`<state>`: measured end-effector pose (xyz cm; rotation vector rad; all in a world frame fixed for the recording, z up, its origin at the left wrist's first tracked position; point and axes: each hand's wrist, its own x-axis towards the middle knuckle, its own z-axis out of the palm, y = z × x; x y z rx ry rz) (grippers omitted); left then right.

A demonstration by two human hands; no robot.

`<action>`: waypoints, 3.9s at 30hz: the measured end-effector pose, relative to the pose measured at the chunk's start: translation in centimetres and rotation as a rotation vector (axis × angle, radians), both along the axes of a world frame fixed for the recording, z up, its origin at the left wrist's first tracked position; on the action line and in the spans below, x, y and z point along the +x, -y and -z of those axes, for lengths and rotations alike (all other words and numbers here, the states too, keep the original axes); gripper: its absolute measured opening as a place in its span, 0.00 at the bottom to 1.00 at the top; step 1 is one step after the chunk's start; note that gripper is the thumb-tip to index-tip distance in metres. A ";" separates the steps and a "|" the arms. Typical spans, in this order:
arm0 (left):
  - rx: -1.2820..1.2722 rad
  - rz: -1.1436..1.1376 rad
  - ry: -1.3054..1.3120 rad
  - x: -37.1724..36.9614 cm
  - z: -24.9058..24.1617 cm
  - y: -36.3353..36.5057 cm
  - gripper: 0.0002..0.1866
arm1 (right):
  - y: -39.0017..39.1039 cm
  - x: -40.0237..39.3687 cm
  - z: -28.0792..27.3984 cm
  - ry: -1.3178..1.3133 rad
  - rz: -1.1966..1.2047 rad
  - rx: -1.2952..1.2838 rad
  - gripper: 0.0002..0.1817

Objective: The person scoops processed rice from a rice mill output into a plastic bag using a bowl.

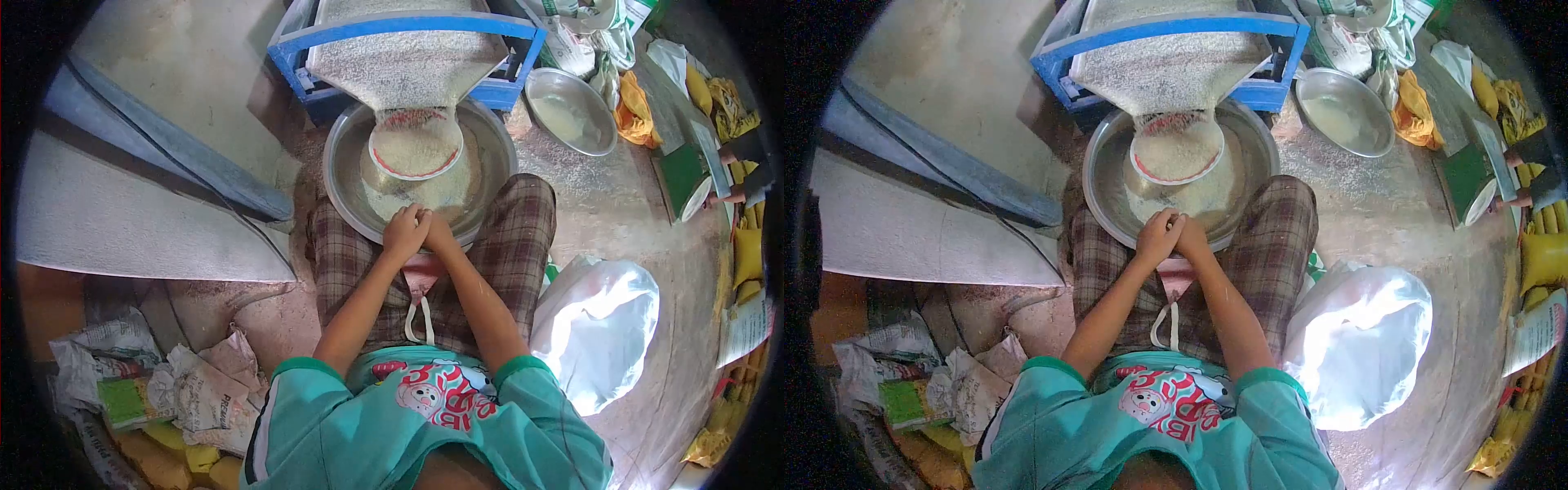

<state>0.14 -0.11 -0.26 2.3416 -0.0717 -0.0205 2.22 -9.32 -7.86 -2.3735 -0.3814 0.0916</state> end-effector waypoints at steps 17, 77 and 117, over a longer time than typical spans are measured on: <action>-0.013 -0.024 0.023 -0.1 -0.1 0.3 0.15 | 0.2 -0.2 -1.0 -0.041 0.016 -0.003 0.13; -0.629 -0.558 0.169 23.9 3.9 9.9 0.42 | -0.1 -1.0 -5.0 -0.265 -0.082 -0.134 0.20; 0.597 0.205 0.130 17.7 6.2 0.5 0.22 | -0.6 -0.6 -5.0 -0.318 -0.019 -0.182 0.21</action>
